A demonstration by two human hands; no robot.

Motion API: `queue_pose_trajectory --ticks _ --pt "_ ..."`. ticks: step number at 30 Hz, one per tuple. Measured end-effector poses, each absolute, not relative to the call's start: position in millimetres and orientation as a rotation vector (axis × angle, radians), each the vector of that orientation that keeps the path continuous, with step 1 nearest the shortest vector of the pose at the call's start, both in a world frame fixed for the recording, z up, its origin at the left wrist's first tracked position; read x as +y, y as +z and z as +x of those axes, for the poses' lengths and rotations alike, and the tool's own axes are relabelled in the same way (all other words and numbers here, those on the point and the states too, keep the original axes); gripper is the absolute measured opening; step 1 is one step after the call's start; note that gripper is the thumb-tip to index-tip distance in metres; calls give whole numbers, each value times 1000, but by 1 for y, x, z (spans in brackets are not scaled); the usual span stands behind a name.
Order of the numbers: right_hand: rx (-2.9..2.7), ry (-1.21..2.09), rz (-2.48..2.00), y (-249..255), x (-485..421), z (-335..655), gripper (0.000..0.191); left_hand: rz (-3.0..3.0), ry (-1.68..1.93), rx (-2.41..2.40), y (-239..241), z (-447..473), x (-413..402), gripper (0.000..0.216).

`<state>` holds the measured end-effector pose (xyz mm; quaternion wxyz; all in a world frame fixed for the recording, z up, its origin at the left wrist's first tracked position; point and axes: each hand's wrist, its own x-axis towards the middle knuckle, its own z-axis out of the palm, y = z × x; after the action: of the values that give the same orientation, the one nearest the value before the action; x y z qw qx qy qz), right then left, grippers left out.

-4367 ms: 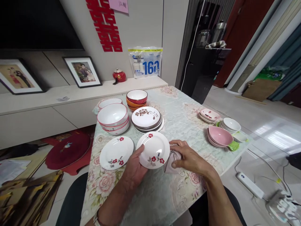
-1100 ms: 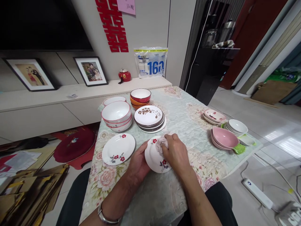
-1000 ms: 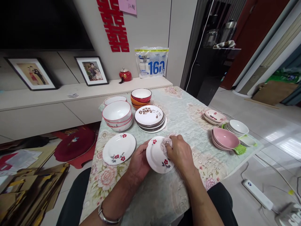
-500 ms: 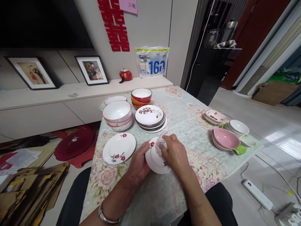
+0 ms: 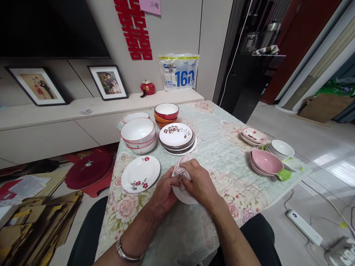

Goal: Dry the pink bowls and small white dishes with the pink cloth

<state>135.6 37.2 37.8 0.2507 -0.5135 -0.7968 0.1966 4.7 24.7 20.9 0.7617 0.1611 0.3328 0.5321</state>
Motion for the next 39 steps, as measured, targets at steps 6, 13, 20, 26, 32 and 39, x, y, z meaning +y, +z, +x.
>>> queue_pose_trajectory --ticks 6,13,20,26,32,39 --pt "-2028 272 -1835 40 43 154 24 276 1175 756 17 2 28 57" --pt "-2075 219 -1851 40 36 135 20 275 1233 661 19 9 26 35" --pt "-2274 627 -1425 41 38 142 12 132 1238 703 23 9 31 25" --pt "-2103 282 -1972 43 42 155 18 295 1262 705 28 4 29 43" --pt "-2208 522 -1540 45 35 138 12 409 1171 742 27 6 24 56" --pt "-2057 315 -1763 39 41 152 15 320 1161 730 23 3 28 58"
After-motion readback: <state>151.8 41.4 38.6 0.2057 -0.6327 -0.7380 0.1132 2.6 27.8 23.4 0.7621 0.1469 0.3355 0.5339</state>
